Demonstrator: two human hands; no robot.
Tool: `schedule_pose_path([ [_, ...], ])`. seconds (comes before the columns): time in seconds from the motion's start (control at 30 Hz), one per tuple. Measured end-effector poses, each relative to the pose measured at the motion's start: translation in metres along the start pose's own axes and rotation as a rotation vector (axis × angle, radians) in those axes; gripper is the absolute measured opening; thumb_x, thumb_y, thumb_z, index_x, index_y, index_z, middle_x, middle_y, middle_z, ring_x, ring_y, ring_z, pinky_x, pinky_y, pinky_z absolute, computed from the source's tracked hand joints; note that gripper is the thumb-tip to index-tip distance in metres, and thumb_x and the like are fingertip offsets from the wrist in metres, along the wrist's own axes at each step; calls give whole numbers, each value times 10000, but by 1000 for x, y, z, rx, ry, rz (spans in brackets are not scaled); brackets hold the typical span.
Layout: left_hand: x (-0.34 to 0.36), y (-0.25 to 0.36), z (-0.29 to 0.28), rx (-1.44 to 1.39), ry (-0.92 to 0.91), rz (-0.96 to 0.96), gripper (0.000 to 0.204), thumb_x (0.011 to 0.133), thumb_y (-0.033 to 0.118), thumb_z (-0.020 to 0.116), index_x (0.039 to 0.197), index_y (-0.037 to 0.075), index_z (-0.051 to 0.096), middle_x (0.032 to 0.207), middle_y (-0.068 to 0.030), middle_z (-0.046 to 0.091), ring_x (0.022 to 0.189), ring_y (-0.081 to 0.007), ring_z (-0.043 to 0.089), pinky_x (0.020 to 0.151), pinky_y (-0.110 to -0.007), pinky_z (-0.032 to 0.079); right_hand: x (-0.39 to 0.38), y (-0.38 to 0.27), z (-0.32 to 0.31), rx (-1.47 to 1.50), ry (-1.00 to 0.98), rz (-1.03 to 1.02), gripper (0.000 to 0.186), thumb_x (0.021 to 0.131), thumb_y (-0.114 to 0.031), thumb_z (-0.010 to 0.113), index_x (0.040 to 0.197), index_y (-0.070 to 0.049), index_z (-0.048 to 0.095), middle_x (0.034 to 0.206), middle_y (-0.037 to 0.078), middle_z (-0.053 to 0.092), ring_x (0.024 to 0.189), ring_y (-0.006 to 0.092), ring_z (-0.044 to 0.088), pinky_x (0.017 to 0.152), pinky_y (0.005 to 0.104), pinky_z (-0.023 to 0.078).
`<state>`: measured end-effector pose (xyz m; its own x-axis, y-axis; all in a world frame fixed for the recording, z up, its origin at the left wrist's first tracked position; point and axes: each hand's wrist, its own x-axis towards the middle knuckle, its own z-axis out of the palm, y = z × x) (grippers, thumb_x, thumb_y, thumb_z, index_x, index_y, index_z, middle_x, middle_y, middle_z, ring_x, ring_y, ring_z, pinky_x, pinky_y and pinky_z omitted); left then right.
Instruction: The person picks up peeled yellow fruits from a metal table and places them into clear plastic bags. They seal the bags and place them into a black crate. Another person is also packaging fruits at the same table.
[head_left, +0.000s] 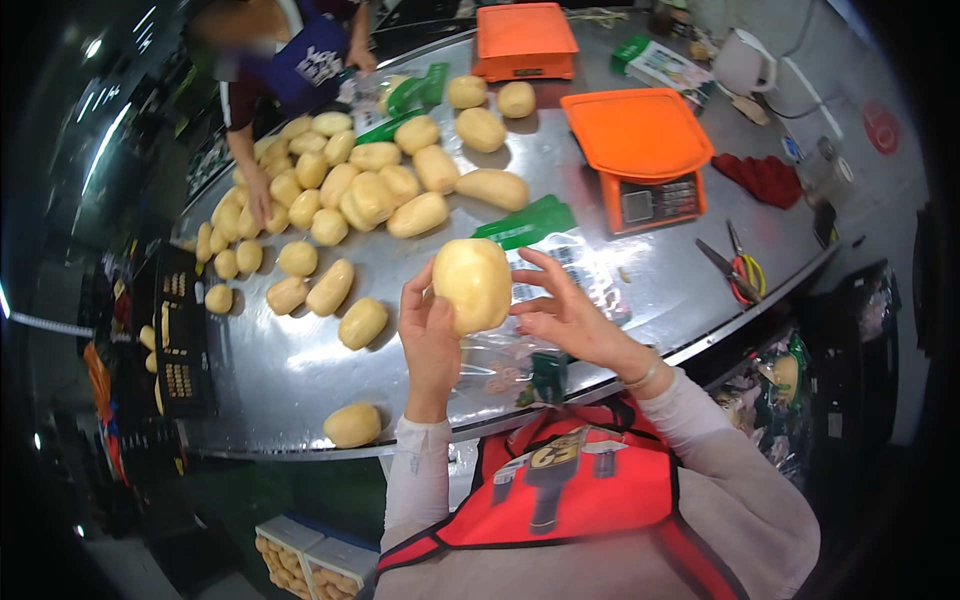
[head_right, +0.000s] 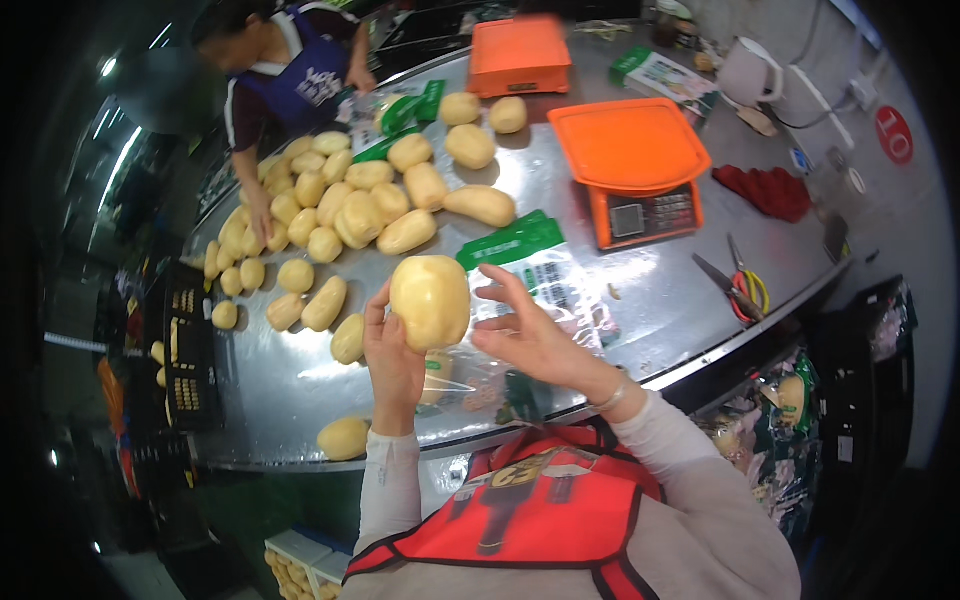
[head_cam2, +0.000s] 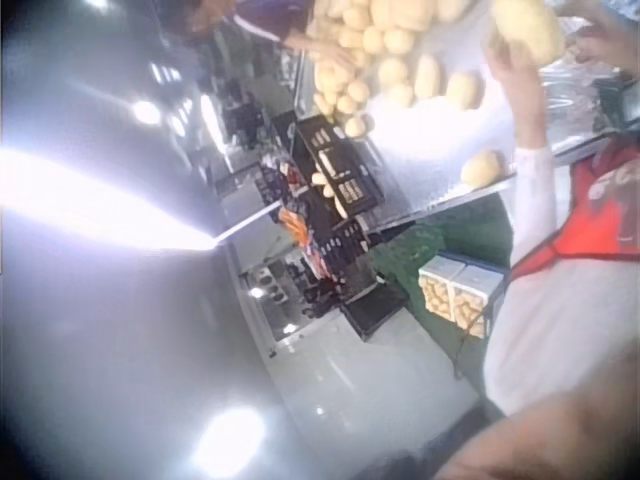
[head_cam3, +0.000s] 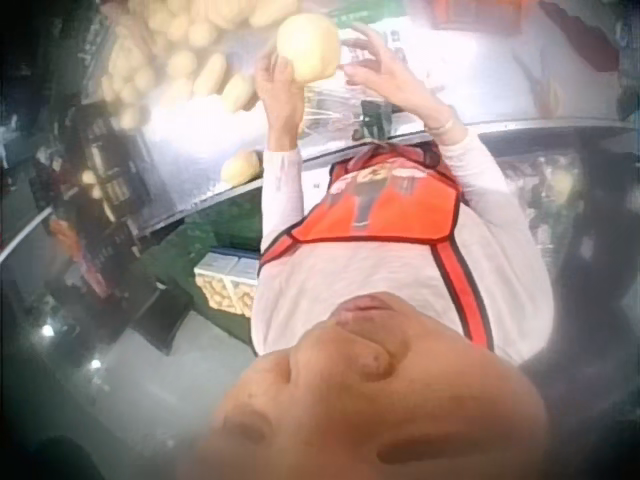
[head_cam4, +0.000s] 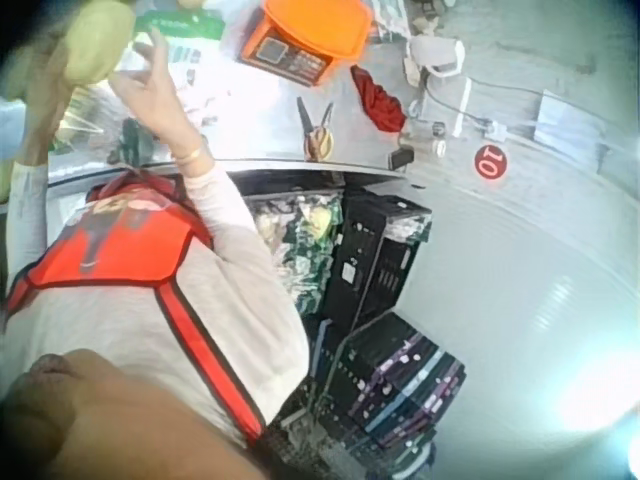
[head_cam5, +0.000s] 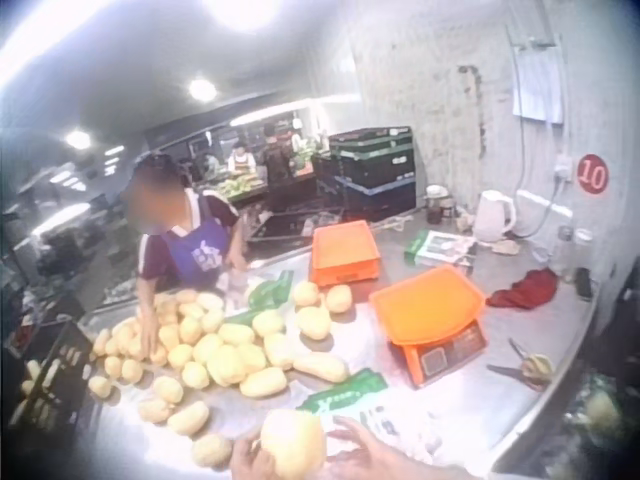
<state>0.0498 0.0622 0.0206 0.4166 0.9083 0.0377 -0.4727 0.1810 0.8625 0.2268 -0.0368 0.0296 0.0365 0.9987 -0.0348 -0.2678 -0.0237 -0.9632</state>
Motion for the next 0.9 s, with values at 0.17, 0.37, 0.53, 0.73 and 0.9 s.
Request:
schedule_pose_path([
  [0.17,-3,-33,61,67,-79,-39,398,965,71,550,1347,24,445,1355,-176,532,1227,-227,533,1044,-368,428,-11,-8,-20,183,139,-145,819,928,-264,672,1517,-47,145,1419,184,373,1180,209,526,891,328,513],
  [0.37,-11,-60,96,194,-119,-21,406,967,41,546,1354,22,425,1374,-173,508,1215,-223,539,1017,-352,453,-24,3,-58,349,191,-59,662,942,-298,639,1445,-49,287,1321,126,473,1201,192,512,930,341,516],
  [0.53,-26,-74,119,555,-175,40,395,964,-4,542,1351,6,468,1344,-154,518,1166,-200,560,953,-308,477,-35,25,-86,791,70,97,529,1004,-377,504,1422,-91,353,1330,119,513,1185,265,576,917,435,549],
  [0.73,-92,-74,89,1327,-13,352,528,828,75,725,1313,26,523,1170,-176,497,1012,-268,566,829,-352,475,-63,49,-137,844,-37,197,592,1007,-471,446,1449,-88,357,1341,154,540,1161,325,601,841,450,566],
  [0.9,-134,-121,68,1561,209,197,776,720,167,797,1395,61,429,1059,-176,456,987,-363,491,830,-449,425,-87,65,-159,643,-206,587,611,998,-469,459,1457,-82,342,1249,159,609,939,287,696,608,331,578],
])
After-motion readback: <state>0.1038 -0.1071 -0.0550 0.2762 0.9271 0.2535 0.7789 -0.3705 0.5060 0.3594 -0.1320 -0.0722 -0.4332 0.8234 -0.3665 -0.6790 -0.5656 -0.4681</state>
